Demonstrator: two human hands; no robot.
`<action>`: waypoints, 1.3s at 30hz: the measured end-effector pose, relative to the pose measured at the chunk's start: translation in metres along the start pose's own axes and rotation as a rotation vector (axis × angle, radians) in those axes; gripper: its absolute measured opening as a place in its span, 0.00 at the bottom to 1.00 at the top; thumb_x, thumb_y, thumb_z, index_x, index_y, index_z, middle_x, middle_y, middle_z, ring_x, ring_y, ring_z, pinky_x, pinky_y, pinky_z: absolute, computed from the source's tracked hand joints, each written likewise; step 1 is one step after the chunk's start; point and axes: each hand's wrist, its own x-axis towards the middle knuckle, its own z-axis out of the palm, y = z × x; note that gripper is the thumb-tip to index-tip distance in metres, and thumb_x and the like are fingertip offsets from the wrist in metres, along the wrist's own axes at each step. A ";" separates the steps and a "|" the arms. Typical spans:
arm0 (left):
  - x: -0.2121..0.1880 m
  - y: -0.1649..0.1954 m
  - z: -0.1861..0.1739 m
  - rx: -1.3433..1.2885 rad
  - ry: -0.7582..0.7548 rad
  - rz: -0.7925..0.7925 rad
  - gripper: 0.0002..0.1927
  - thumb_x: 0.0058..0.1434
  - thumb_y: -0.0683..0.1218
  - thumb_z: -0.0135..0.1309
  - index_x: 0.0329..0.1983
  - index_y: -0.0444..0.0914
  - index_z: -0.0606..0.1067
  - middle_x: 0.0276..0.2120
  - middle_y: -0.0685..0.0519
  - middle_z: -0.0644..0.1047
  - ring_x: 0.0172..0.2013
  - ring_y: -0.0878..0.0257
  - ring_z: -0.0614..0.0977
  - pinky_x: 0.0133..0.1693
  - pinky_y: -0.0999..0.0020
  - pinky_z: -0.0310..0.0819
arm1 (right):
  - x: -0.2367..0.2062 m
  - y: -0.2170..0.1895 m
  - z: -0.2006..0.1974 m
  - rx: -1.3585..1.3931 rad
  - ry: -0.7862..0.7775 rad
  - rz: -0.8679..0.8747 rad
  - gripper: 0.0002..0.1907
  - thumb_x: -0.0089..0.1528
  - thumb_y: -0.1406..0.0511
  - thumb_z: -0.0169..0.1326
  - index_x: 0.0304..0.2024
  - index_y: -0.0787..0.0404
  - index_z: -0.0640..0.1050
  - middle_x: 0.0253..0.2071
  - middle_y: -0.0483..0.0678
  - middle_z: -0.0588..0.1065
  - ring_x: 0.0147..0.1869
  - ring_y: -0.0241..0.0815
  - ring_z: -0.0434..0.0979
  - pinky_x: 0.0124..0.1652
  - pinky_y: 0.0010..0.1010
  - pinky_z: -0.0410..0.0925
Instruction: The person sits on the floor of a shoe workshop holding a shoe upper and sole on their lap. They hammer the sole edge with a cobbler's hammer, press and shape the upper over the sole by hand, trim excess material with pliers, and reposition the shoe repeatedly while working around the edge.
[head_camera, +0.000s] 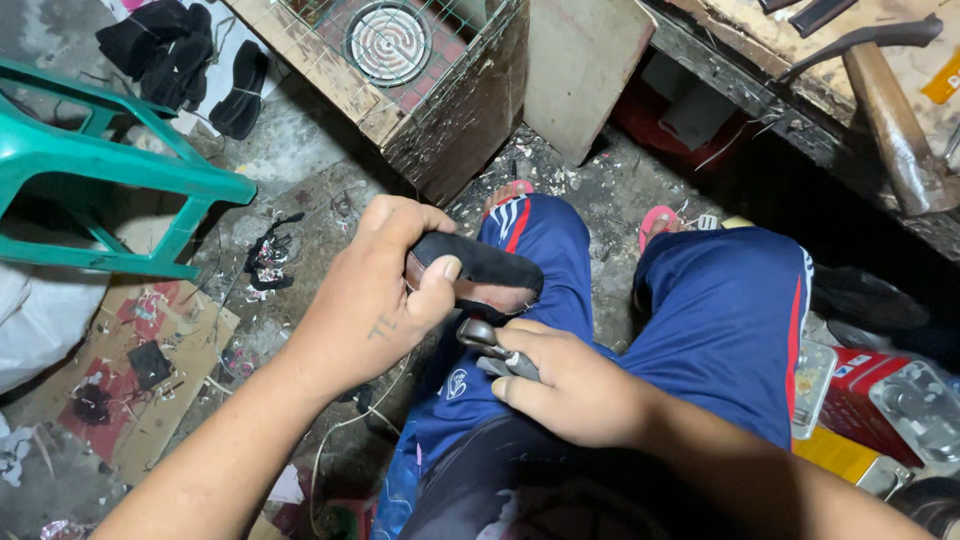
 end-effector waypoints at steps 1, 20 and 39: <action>0.000 0.000 0.000 -0.011 -0.006 -0.013 0.15 0.62 0.48 0.54 0.51 0.38 0.74 0.44 0.45 0.72 0.33 0.54 0.82 0.38 0.62 0.77 | -0.001 0.002 0.004 0.053 0.027 -0.009 0.17 0.62 0.67 0.54 0.54 0.63 0.75 0.47 0.47 0.75 0.55 0.40 0.74 0.56 0.33 0.66; -0.004 0.011 0.002 -0.043 -0.055 -0.001 0.17 0.60 0.48 0.55 0.50 0.38 0.72 0.46 0.46 0.71 0.30 0.56 0.84 0.36 0.61 0.79 | -0.008 -0.025 -0.004 1.135 -0.047 0.535 0.11 0.64 0.67 0.50 0.46 0.67 0.76 0.29 0.52 0.74 0.26 0.40 0.76 0.24 0.32 0.72; -0.005 0.001 -0.002 0.108 -0.047 0.111 0.20 0.58 0.48 0.58 0.50 0.35 0.69 0.47 0.41 0.70 0.42 0.41 0.80 0.44 0.53 0.76 | 0.009 -0.011 0.012 0.896 -0.056 0.366 0.13 0.65 0.68 0.49 0.48 0.71 0.75 0.38 0.50 0.79 0.38 0.36 0.81 0.40 0.27 0.75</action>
